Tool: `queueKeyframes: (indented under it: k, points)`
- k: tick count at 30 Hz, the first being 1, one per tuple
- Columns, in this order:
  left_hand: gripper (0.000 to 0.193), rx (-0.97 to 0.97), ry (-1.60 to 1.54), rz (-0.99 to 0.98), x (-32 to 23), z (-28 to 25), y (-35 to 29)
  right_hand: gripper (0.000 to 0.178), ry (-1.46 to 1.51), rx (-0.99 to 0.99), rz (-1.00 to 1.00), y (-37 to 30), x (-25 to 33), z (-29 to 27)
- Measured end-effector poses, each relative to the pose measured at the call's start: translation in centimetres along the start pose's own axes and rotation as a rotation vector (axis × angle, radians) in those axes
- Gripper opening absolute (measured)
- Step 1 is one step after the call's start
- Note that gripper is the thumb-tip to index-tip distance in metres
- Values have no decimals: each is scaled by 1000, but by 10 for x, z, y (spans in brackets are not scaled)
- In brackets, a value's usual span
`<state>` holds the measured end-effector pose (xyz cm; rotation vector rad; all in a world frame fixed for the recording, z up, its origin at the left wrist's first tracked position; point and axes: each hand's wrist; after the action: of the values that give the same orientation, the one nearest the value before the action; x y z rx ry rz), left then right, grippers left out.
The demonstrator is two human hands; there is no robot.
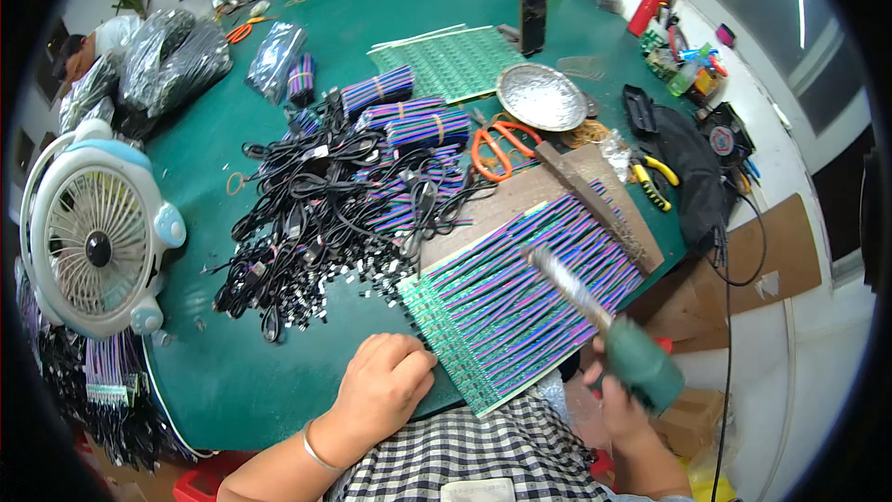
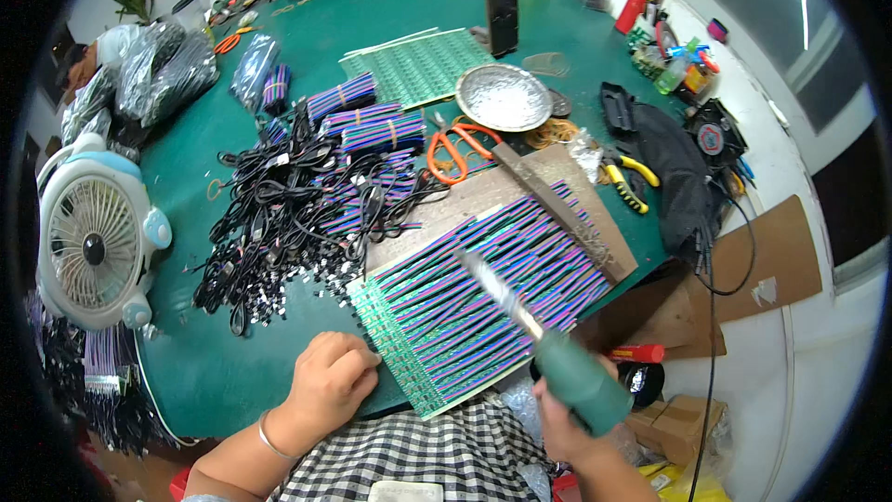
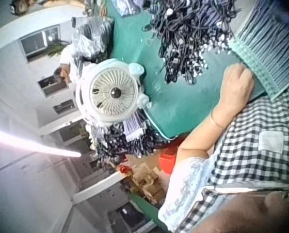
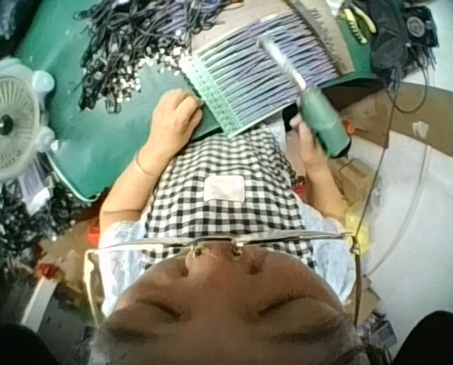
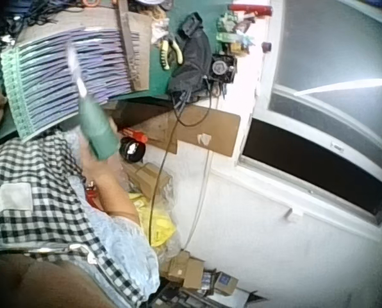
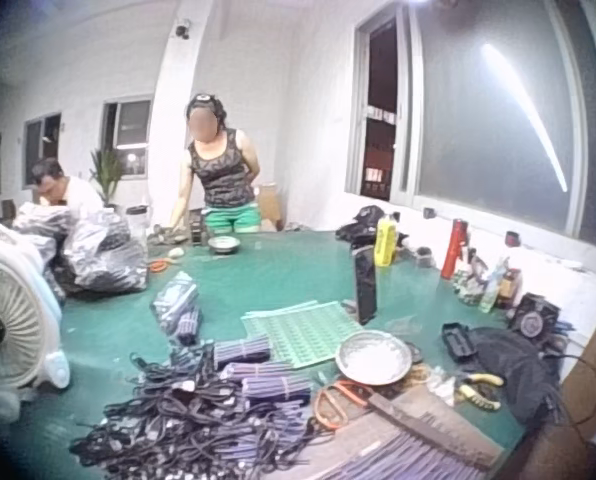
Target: The person solders ribbon cables onto circuit boards using a soldering iron, attaches small electronic components by hand, and heats the connections with the soldering iron.
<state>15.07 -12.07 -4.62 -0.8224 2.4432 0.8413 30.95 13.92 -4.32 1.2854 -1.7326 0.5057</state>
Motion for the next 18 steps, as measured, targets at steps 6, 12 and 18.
queueKeyframes:
  k: [6,12,18]
  points:
    - [17,28,37,-67,-1,-6,-9,33,279,-335,-222,117,40,14]
    - [20,22,-43,5,-3,-2,-1,22,-317,-390,-161,196,-17,-13]
    - [22,57,-29,-85,2,-19,-16,24,193,-331,-218,125,35,-5]
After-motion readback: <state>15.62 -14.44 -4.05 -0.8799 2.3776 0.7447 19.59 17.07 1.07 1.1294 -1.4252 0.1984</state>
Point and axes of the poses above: each hand's wrist, its own y-axis towards the middle knuckle, its own z-axis out of the palm, x = y × z
